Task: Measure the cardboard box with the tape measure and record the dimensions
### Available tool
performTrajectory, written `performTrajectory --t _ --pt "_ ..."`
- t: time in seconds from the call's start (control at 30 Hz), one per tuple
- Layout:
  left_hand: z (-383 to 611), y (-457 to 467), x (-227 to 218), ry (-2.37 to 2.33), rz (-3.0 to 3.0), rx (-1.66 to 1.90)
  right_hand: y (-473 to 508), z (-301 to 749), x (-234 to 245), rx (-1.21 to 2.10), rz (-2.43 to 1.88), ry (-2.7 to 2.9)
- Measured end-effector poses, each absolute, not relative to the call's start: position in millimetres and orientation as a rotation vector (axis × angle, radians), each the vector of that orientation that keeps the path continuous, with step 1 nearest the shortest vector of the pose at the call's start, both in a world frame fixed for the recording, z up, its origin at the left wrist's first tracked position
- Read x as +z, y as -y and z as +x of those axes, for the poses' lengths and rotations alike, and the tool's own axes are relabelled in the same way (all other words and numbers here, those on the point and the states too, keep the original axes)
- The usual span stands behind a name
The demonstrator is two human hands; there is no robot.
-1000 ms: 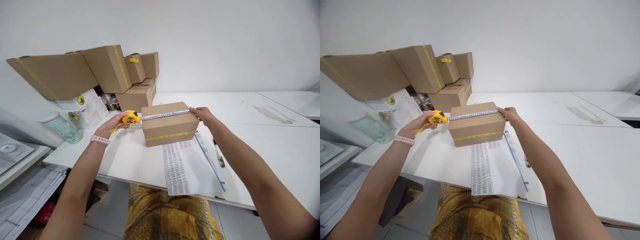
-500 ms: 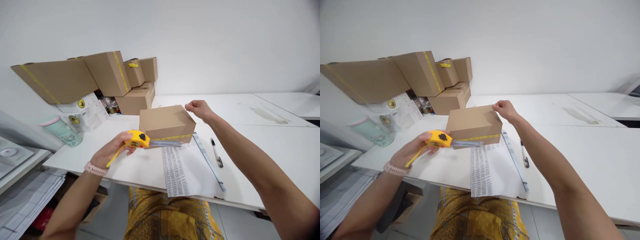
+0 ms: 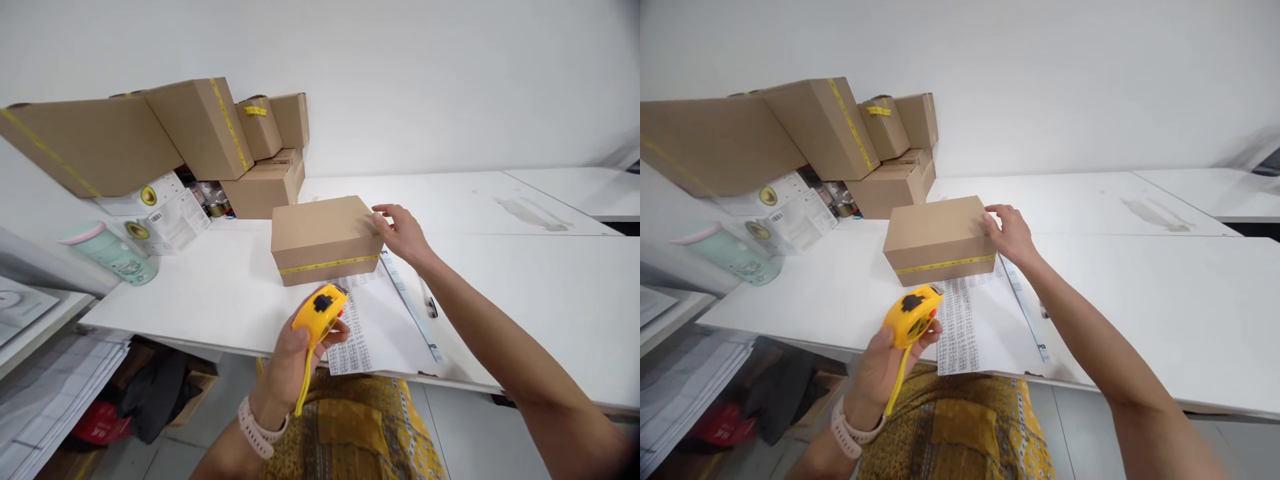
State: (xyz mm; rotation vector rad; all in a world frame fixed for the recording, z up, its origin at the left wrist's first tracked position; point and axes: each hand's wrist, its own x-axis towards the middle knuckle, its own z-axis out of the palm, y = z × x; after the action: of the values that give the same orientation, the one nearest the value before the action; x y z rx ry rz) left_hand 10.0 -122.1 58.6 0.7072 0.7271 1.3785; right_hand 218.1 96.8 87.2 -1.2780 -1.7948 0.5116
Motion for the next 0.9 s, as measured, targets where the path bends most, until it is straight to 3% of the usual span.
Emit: performTrajectory --t 0.13,0.27,0.47,0.6,0.9 --pt "25 113 39 -0.679 0.481 1.300 -84 223 80 0.558 -1.280 1.931" --pt "31 109 40 -0.667 0.640 1.379 -42 217 105 0.408 -1.275 2.022" --pt "32 110 50 -0.756 0.904 1.475 3 196 136 1.225 -0.870 2.235" --pt "27 114 47 -0.778 0.921 1.470 5 189 140 1.361 -0.853 2.199" --pt "20 145 23 -0.812 0.754 1.302 -98 196 190 1.138 -0.994 1.844"
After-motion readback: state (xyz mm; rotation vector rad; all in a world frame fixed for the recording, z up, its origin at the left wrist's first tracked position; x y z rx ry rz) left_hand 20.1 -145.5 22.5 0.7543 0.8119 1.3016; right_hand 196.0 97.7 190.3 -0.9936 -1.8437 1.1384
